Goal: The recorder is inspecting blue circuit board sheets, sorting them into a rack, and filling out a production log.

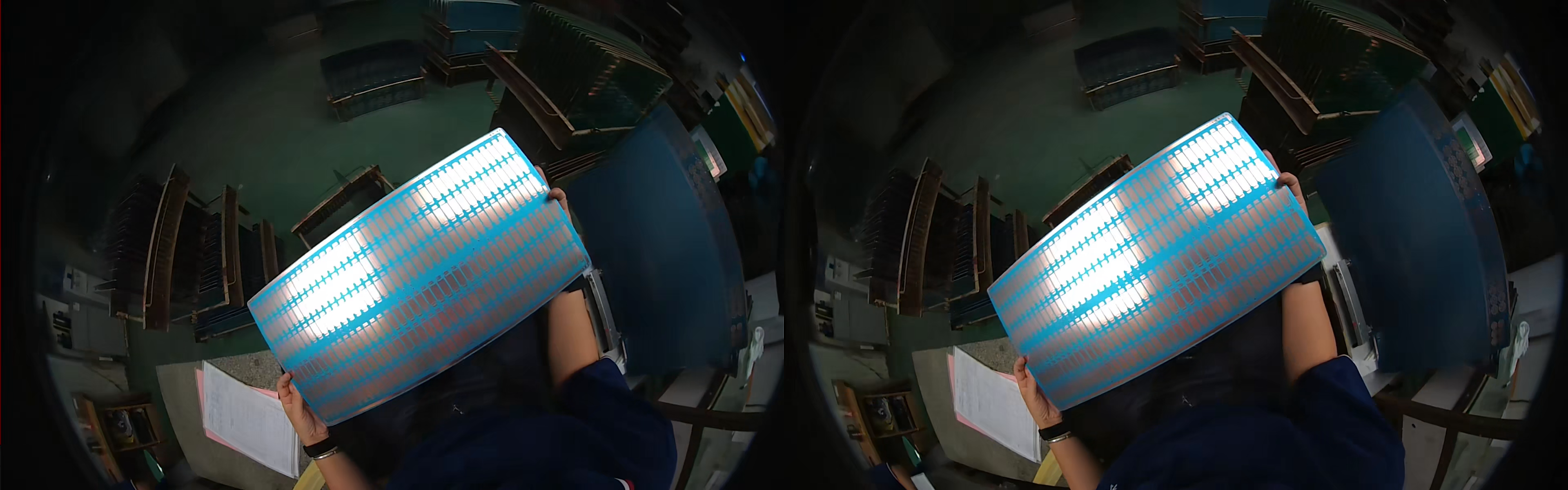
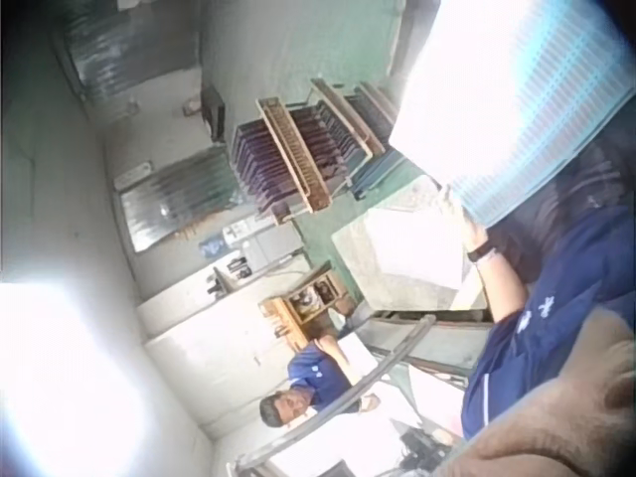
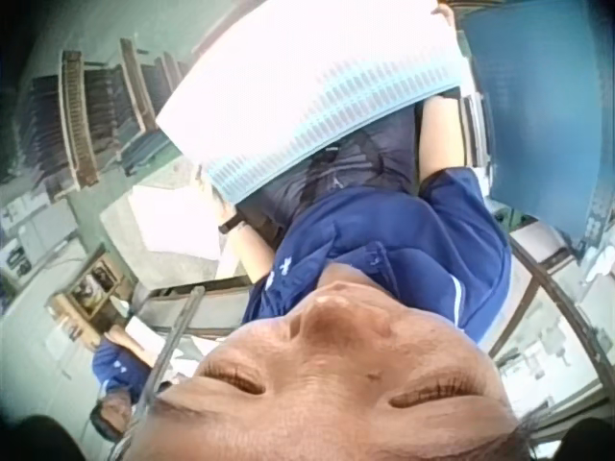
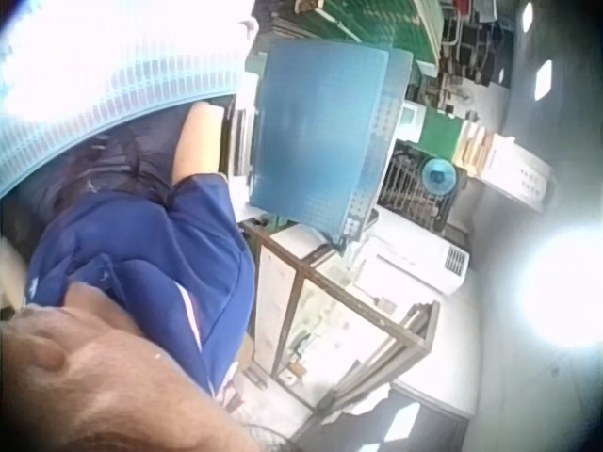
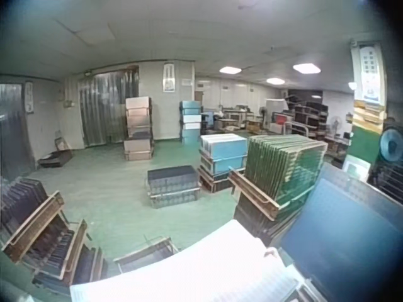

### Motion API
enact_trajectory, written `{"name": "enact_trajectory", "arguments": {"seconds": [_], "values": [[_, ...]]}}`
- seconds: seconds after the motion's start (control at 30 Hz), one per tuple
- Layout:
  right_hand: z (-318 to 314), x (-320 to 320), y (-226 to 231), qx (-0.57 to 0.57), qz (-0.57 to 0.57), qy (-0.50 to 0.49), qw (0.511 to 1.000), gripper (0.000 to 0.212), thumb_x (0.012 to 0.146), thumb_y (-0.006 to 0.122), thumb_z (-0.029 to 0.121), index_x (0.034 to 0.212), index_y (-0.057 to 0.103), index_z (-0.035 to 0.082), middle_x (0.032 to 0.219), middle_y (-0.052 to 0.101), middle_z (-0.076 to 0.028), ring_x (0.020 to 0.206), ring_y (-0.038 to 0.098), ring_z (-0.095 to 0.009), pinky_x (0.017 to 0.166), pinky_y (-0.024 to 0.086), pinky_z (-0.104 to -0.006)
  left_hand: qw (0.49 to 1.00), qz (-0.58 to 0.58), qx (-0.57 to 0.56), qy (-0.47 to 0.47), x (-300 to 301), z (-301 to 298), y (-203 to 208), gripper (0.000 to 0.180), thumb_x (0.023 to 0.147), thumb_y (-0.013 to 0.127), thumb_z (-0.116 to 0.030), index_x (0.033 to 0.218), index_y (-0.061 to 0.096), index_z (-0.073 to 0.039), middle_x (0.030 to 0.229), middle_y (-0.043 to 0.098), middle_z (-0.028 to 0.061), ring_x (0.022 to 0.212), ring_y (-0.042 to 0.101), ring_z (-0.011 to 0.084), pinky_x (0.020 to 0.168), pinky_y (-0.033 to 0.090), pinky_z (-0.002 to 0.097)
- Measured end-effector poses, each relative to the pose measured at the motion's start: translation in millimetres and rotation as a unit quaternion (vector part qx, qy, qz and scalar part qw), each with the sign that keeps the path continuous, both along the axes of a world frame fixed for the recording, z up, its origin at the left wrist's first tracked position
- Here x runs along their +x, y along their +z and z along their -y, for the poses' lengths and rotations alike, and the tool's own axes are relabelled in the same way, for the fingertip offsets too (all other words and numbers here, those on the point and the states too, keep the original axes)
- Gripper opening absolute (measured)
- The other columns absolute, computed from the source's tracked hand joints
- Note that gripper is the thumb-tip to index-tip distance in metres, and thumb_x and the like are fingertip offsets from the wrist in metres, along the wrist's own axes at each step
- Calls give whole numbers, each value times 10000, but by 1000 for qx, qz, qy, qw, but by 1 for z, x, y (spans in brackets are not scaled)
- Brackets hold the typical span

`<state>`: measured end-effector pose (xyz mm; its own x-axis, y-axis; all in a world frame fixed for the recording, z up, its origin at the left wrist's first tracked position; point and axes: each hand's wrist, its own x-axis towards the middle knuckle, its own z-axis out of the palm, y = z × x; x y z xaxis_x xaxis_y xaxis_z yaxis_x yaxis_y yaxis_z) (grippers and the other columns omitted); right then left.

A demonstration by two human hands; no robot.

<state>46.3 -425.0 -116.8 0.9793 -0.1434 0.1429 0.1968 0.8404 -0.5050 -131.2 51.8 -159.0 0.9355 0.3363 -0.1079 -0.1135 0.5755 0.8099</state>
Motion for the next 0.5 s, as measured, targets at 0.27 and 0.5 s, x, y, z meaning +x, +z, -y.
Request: {"name": "enact_trajectory", "arguments": {"seconds": [0.27, 0.5], "values": [[-2, 13, 0, -43, 85, 19, 995, 175, 861, 584, 115, 1024, 565, 54, 1433, 315, -129, 1319, 318, -289, 1053, 396, -450, 1000, -9, -27, -10, 14, 11, 1, 434, 916, 540, -127, 1326, 402, -99, 1314, 471, 91, 1160, 489, 216, 974, 427, 386], [-7, 19, -49, -109, 106, 97, 984, 416, 930, 473, 272, 1273, 400, 48, 1380, 389, -141, 1260, 408, -256, 1006, 420, -395, 984, -127, -101, -73, 20, 15, -8, 386, 960, 482, -247, 1283, 418, -46, 1230, 529, 88, 1083, 540, 221, 919, 464, 382]]}}
